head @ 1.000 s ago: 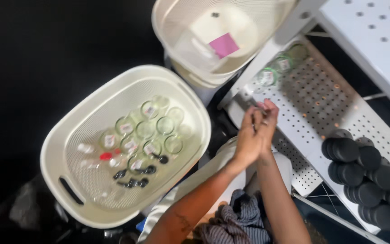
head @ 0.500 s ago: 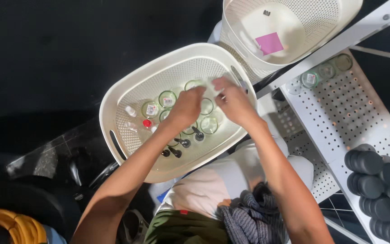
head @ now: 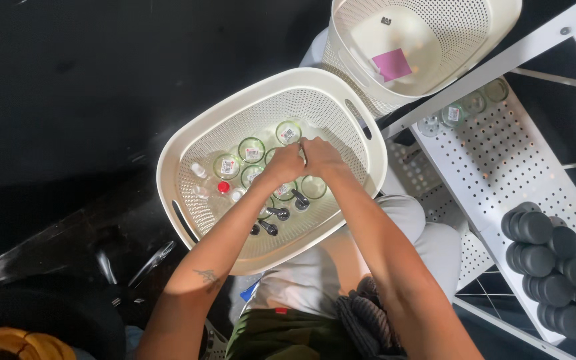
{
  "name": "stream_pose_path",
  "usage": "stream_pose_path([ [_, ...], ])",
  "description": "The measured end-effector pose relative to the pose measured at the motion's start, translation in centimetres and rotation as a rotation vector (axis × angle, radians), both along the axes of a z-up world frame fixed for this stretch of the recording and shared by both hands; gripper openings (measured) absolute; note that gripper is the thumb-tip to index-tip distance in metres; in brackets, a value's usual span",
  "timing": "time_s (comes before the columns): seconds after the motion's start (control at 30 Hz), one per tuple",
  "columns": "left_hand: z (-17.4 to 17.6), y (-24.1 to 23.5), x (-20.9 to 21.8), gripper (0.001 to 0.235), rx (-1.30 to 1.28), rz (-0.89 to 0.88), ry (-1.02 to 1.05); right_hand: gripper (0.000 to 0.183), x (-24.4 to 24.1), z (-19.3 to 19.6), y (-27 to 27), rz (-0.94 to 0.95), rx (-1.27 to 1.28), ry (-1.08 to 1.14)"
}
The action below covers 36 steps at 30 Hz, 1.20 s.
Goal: The person picks up clear glasses from a white basket, wipes each glass with a gray cloth, and places the dried glasses on a white metal shelf. The person repeats this process for several glasses.
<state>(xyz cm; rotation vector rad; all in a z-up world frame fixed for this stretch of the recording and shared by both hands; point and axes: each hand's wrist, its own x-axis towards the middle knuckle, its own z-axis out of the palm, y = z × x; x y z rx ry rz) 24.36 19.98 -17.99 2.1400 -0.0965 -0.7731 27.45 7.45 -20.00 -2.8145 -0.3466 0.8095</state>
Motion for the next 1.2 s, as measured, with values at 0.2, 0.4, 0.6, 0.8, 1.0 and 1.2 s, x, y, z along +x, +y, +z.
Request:
stream_pose_path([
  [0.2,-0.7,1.0,0.6,0.055,-0.066,0.156,0.091,0.069,-1.0,2.6,-1.7,0.025,0.050,-0.070],
  [0.4,9.2,-0.2,-4.7,0.068,-1.022,0.775,0.453,0.071,-9.3,17.5,-2.5,0.055,0.076,-0.494],
  [0.6,14.6,-6.3,-10.3,0.049,-1.462,0.646,0.749,0.043,-20.3,20.4,-8.4,0.169,0.228,-0.941],
  [0.8,13.1,-11.5,-15.3,0.053,-1.259,0.375,0.857,0.034,-29.8,20.2,-15.0,-0.764,0.827,-0.699],
  [1.0,11.8,-14.4,-18.6,0.056,-1.009,0.548,0.898,0.089,-38.6,19.1,-13.7,-0.559,0.438,0.200],
  [1.2,12.9,-14.6,-18.8,0.070,-0.938,0.424,0.888,0.032,-43.6,22.7,-17.2,-0.472,0.685,-0.271],
])
